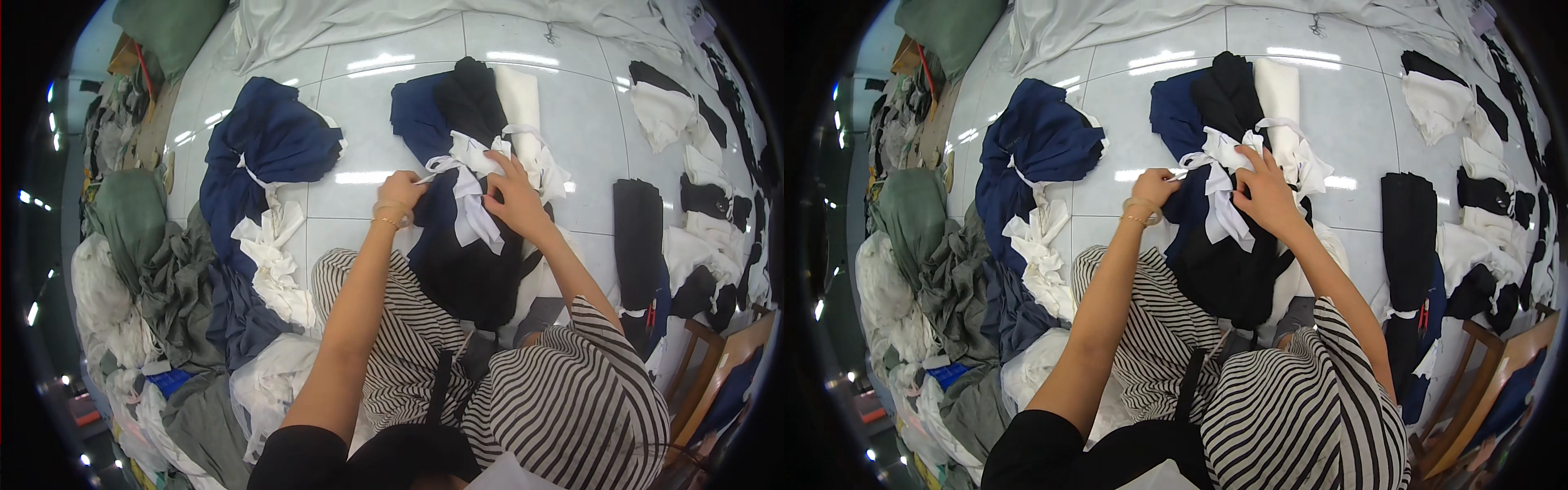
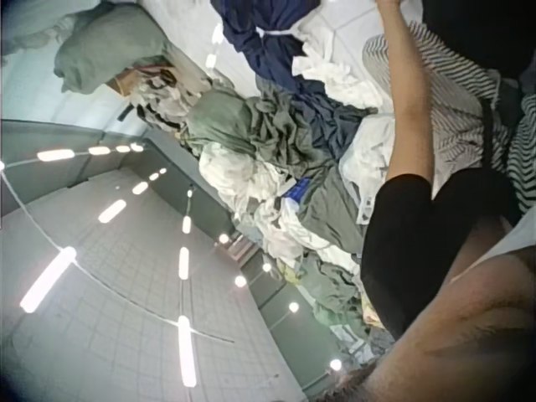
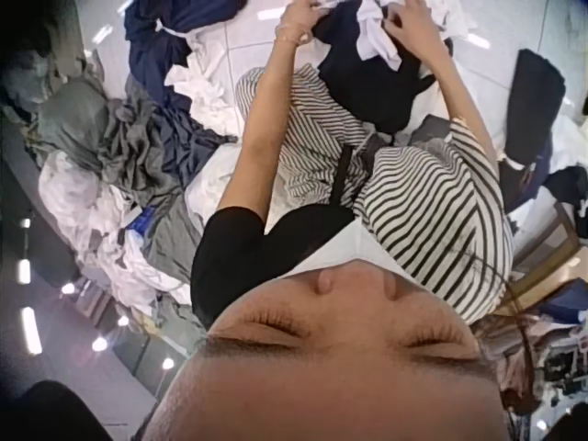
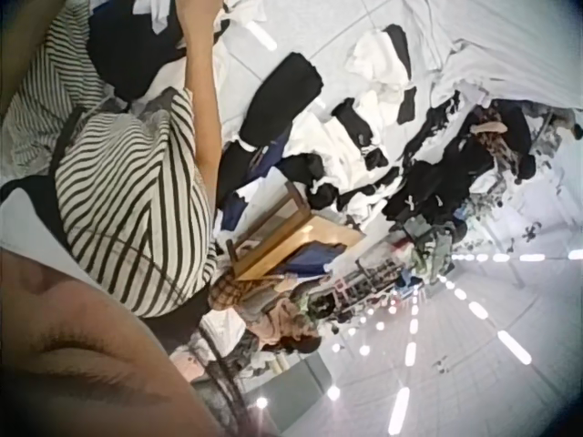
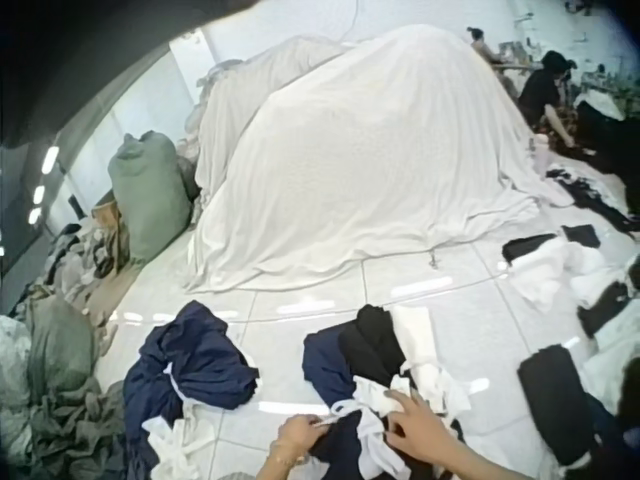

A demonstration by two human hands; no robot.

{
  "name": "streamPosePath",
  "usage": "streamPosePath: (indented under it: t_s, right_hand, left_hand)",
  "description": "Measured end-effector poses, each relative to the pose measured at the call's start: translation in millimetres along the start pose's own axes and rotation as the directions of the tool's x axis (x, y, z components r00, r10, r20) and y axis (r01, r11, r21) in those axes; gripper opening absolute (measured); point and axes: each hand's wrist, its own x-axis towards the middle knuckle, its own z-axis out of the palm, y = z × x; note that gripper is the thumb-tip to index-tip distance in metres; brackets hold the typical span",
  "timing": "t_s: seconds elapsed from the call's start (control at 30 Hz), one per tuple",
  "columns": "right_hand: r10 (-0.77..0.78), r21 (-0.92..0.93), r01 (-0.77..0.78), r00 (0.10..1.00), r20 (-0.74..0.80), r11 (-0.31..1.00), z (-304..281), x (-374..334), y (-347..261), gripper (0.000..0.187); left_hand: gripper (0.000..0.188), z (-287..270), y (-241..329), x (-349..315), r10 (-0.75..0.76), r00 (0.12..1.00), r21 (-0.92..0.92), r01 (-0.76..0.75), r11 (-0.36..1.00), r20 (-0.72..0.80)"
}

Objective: The person sits on the floor and folds several pieces of clothing, including dark and white garments. They smooth the fabric, fold the items, and tie drawstrings to secure them. The person also uses a small white tag and a red tool to mark or cut parts of the garments.

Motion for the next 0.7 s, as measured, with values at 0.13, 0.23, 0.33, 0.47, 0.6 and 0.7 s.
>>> streamPosePath:
  t_s: [0.13,0.23,0.33,0.47,0.6,0.7]
  right_hand:
    - [-0.006,0.075,0.012,0.997,-0.074,0.997,-6.7,-7.9,5.7,0.015]
    - [0.166,0.293,-0.071,0.934,-0.315,0.953,-25.3,-14.6,23.4,0.022]
    - [0.653,0.510,-0.500,0.737,-0.173,0.700,-57.0,-21.6,46.8,0.044]
    - [0.665,0.589,-0.700,0.667,0.336,0.405,-61.0,-21.1,41.2,0.083]
    - [0.516,0.707,-0.587,0.778,0.358,0.394,-26.9,-14.2,55.2,0.075]
    - [0.527,0.675,-0.558,0.801,0.285,0.483,-31.8,-3.2,31.9,0.071]
  left_hand:
    - [0.034,-65.5,21.6,-28.8,0.045,0.990,-0.115,-0.030,0.993,0.136]
    - [0.026,-107.6,19.7,-52.1,0.170,0.975,-0.355,-0.109,0.928,0.145]
    - [0.024,-134.1,48.0,-75.2,0.228,0.968,-0.436,-0.162,0.885,0.102]
    - [0.024,-128.5,83.6,-83.0,0.192,0.968,-0.395,-0.114,0.912,0.164]
    - [0.023,-96.4,87.0,-78.1,0.370,0.923,-0.468,-0.280,0.838,0.110]
    - [0.022,-99.6,101.7,-92.2,0.292,0.948,-0.443,-0.209,0.872,0.127]
